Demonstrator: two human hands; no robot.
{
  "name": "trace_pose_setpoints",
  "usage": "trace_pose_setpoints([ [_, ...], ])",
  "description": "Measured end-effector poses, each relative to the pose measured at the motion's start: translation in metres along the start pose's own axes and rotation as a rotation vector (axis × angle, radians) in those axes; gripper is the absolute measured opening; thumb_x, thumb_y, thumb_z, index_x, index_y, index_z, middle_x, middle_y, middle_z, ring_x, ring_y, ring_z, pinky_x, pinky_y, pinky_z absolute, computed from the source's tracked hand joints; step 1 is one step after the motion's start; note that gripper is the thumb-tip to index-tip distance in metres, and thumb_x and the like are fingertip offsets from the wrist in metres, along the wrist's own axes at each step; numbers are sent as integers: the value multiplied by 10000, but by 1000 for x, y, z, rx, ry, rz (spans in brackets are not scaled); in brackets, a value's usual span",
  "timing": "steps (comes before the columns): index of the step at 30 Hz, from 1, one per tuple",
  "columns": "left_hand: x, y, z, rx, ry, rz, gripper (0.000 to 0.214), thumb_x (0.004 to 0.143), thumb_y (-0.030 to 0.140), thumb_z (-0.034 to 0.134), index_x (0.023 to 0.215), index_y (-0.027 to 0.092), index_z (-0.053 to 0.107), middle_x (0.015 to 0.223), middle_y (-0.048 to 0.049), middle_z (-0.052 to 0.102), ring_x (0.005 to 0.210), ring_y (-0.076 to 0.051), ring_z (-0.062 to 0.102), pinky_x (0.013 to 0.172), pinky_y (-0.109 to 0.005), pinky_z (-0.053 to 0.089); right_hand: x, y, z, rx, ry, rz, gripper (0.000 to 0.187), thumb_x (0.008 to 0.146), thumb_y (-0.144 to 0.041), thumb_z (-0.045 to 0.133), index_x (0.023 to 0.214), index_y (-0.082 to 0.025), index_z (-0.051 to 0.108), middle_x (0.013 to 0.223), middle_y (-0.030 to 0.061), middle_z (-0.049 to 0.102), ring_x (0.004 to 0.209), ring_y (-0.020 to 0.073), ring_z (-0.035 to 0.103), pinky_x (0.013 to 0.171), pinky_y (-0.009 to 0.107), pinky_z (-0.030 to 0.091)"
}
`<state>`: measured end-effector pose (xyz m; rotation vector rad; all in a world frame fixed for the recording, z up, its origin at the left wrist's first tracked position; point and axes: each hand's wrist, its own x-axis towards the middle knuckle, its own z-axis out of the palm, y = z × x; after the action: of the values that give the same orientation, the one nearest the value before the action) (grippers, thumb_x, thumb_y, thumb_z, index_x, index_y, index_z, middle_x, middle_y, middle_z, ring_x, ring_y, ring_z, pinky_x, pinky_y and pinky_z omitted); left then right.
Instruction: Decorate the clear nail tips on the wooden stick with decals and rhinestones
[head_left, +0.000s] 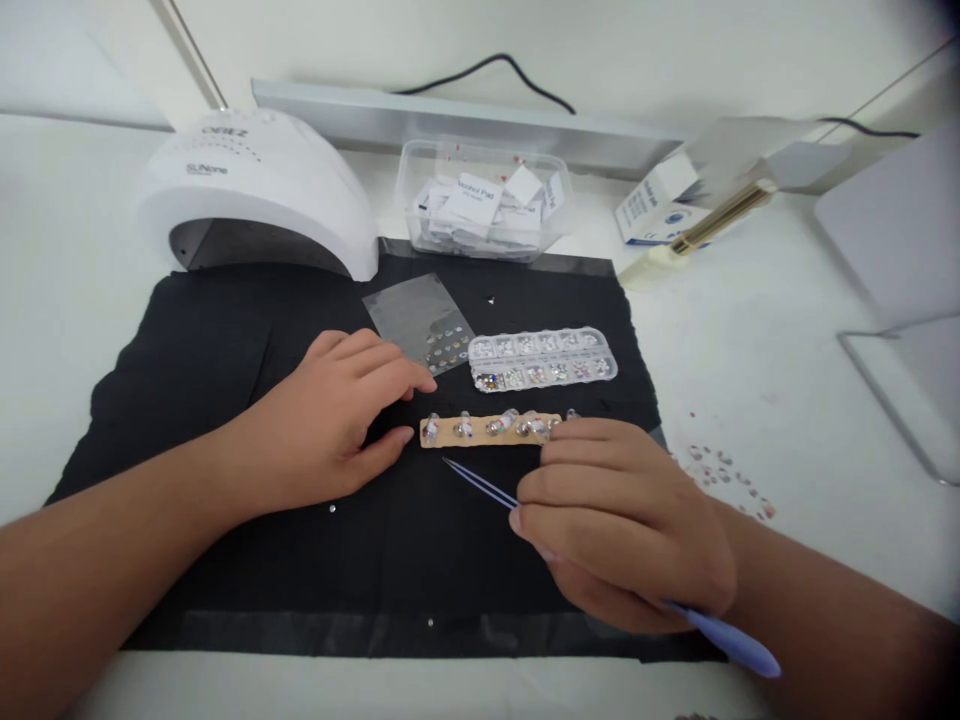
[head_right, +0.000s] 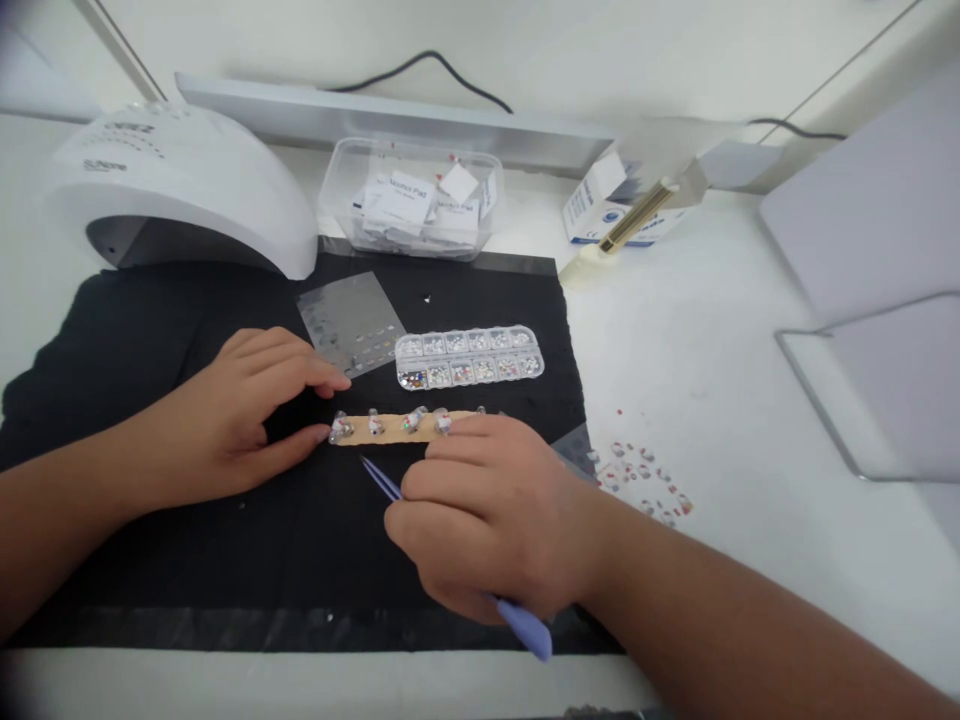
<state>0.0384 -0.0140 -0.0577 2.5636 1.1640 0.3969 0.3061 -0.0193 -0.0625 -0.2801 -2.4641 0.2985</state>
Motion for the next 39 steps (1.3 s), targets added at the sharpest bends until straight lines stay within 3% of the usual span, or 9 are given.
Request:
trace_pose_setpoints([
  [9, -1, -1, 0, 4, -6, 3, 243, 870, 209, 557, 1113, 208, 558, 1048, -41, 660, 1023, -247, 590, 880, -407, 378, 3, -2, -2, 27, 1, 8, 179, 719, -46, 537, 840, -177, 552, 651, 10, 638, 549, 146, 508, 541, 327, 429],
  [23, -1, 0, 0, 5, -9, -1, 247, 876, 209, 550, 1124, 212, 549, 1054, -44, 658, 1030, -243, 585, 879, -407, 376, 1, -3, -2, 4, 6, 28, 127, 844, -108, 485, 833, -223, 539, 642, -9, 615, 555, 151, 533, 557, 320, 467],
  [33, -4, -5, -1, 1, -10, 12, 252, 875, 219, 555, 1126, 226, 542, 1058, -40, 659, 1030, -241, 586, 885, -413, 378, 3, -10, -14, 42, 3, 125, 162, 796, -65, 542, 862, -206, 585, 700, 27, 689, 639, 173, 645, 654, 348, 568],
  [36, -3, -3, -3, -2, -24, 9, 247, 878, 219, 562, 1124, 228, 540, 1073, -41, 657, 1044, -241, 582, 895, -416, 374, 2, -8, -15, 231, 101, 217, 186, 794, -55, 547, 901, -185, 626, 724, 42, 695, 650, 170, 666, 647, 334, 575],
  [39, -3, -2, -3, -12, -31, 9, 247, 876, 218, 567, 1122, 228, 544, 1081, -41, 655, 1049, -241, 579, 912, -422, 370, 2, -5, -11, 510, 298, 395, 189, 829, -66, 545, 912, -177, 672, 713, 35, 671, 616, 150, 643, 564, 299, 550],
])
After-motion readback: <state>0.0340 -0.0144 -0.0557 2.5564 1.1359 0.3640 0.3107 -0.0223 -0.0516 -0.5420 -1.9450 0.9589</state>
